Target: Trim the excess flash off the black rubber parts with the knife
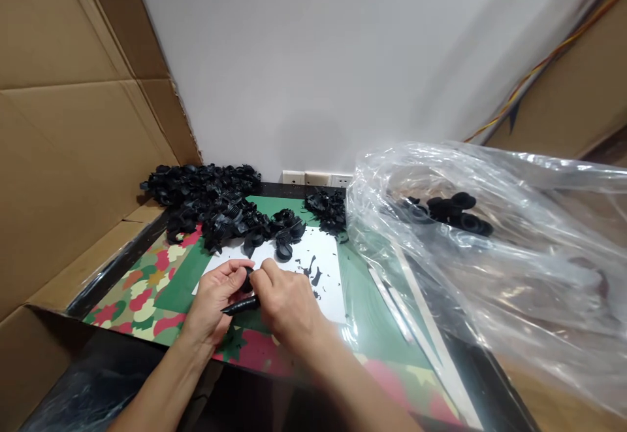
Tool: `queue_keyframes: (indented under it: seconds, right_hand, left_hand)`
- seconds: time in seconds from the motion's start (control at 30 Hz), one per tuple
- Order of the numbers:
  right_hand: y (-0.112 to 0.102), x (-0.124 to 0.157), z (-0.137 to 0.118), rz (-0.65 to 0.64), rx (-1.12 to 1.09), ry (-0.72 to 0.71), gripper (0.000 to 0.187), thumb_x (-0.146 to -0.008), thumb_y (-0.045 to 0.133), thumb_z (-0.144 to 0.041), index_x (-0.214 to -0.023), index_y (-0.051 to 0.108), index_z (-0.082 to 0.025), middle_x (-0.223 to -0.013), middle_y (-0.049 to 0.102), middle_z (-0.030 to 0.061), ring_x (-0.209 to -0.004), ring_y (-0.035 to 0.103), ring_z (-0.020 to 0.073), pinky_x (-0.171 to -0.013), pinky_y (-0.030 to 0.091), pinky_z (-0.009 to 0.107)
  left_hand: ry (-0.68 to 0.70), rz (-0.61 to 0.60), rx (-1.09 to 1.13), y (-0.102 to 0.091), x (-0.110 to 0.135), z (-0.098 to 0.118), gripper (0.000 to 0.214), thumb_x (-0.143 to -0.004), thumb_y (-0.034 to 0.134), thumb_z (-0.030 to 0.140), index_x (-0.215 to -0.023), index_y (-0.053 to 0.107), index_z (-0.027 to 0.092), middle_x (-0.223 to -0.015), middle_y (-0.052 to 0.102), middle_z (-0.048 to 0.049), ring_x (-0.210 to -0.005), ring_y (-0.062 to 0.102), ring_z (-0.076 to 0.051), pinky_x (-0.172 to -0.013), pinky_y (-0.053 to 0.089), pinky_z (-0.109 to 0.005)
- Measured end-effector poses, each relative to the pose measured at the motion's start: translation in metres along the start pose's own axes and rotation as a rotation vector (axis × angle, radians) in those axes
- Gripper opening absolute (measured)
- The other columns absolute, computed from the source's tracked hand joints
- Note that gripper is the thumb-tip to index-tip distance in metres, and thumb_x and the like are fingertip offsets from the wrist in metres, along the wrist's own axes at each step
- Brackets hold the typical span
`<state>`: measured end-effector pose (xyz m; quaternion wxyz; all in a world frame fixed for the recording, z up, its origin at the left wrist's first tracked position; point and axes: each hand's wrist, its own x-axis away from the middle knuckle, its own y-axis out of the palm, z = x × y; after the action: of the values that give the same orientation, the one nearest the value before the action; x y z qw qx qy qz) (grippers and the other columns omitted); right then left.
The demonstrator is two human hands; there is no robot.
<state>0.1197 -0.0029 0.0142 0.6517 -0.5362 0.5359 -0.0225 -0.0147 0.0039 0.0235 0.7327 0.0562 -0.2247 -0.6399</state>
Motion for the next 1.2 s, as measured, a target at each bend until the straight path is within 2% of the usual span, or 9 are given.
queue_keyframes:
  seconds: [0.13, 0.23, 0.3, 0.4, 0.5, 0.63, 0.83, 0.97, 1.2]
  right_hand:
    - [0.001, 0.002, 0.015, 0.021, 0.068, 0.145, 0.023, -0.084, 0.04, -0.008, -0.071, 0.054, -0.019, -0.064, 0.055, 0.0014, -0.043, 0.042, 0.0123, -0.04, 0.024, 0.025]
    - [-0.014, 0.005, 0.051, 0.094, 0.087, 0.426, 0.014, -0.08, 0.043, -0.013, -0.072, 0.053, -0.019, -0.06, 0.054, 0.0015, -0.043, 0.043, 0.0132, -0.041, 0.025, 0.024]
    - [-0.029, 0.01, 0.075, 0.142, 0.038, 0.661, 0.013, -0.081, 0.046, -0.024, -0.071, 0.053, -0.02, -0.059, 0.054, 0.0016, -0.048, 0.046, 0.0149, -0.045, 0.03, 0.025]
    - [-0.045, 0.022, 0.088, 0.07, 0.004, 0.797, 0.024, -0.08, 0.046, -0.036, -0.06, 0.048, -0.022, -0.052, 0.049, 0.0001, -0.046, 0.042, 0.0157, -0.046, 0.029, 0.027]
    - [-0.043, 0.033, 0.075, 0.02, -0.064, 0.806, 0.018, -0.076, 0.047, -0.033, -0.062, 0.051, -0.023, -0.056, 0.055, 0.0023, -0.049, 0.048, 0.0179, -0.048, 0.032, 0.028]
    - [-0.028, 0.041, 0.053, 0.18, -0.24, 0.719, 0.02, -0.073, 0.047, -0.02, -0.088, 0.059, -0.02, -0.082, 0.065, 0.0077, -0.071, 0.061, 0.0218, -0.062, 0.045, 0.032]
    - [-0.022, 0.037, 0.04, 0.065, -0.383, 0.704, 0.016, -0.08, 0.049, -0.025, -0.064, 0.054, -0.022, -0.068, 0.061, 0.0042, -0.061, 0.056, 0.0192, -0.058, 0.044, 0.03]
    - [-0.022, 0.033, 0.031, 0.202, -0.465, 0.732, 0.011, -0.075, 0.05, -0.02, -0.083, 0.059, -0.02, -0.086, 0.065, 0.0083, -0.08, 0.062, 0.0226, -0.067, 0.048, 0.032]
    - [-0.02, 0.028, 0.018, 0.109, -0.767, 0.85, 0.022, -0.084, 0.048, -0.036, -0.079, 0.061, -0.019, -0.061, 0.064, 0.0022, -0.058, 0.059, 0.0175, -0.057, 0.046, 0.028]
  left_hand:
    - [0.012, -0.054, -0.069, 0.007, 0.012, -0.003, 0.045, -0.039, 0.09, 0.043, -0.064, 0.07, 0.011, -0.046, 0.056, 0.0024, -0.037, 0.046, -0.005, -0.037, 0.038, -0.017]
    - [-0.071, -0.169, -0.117, 0.005, 0.019, -0.004, 0.044, -0.044, 0.089, 0.043, -0.066, 0.071, 0.01, -0.045, 0.056, 0.0005, -0.033, 0.044, -0.006, -0.033, 0.031, -0.017]
    - [-0.058, -0.131, -0.065, 0.001, 0.017, -0.002, 0.044, -0.049, 0.087, 0.045, -0.073, 0.071, 0.011, -0.044, 0.055, 0.001, -0.034, 0.046, -0.006, -0.035, 0.029, -0.016]
    - [-0.049, -0.118, 0.002, -0.001, 0.009, 0.001, 0.047, -0.057, 0.083, 0.045, -0.087, 0.068, 0.012, -0.044, 0.055, 0.0007, -0.039, 0.048, -0.008, -0.039, 0.03, -0.016]
    - [-0.085, -0.135, 0.044, 0.002, 0.005, 0.0, 0.048, -0.06, 0.082, 0.042, -0.094, 0.063, 0.014, -0.047, 0.053, 0.0031, -0.041, 0.048, -0.009, -0.039, 0.029, -0.017]
    - [-0.105, -0.153, 0.083, 0.006, 0.006, -0.004, 0.042, -0.063, 0.081, 0.037, -0.091, 0.057, 0.018, -0.06, 0.058, 0.0016, -0.042, 0.05, -0.008, -0.038, 0.027, -0.016]
    - [-0.17, -0.21, 0.187, 0.004, 0.006, -0.004, 0.023, -0.077, 0.07, 0.031, -0.086, 0.053, 0.018, -0.076, 0.068, -0.0064, -0.042, 0.051, -0.008, -0.038, 0.03, -0.016]
    - [-0.253, -0.182, 0.265, 0.006, 0.005, -0.003, 0.009, -0.09, 0.051, 0.024, -0.085, 0.053, 0.016, -0.081, 0.07, -0.0112, -0.039, 0.05, -0.008, -0.037, 0.032, -0.017]
    - [-0.381, -0.106, 0.342, 0.011, 0.008, 0.004, 0.039, -0.098, 0.028, 0.028, -0.072, 0.053, 0.015, -0.075, 0.07, -0.0135, -0.034, 0.041, -0.008, -0.033, 0.029, -0.019]
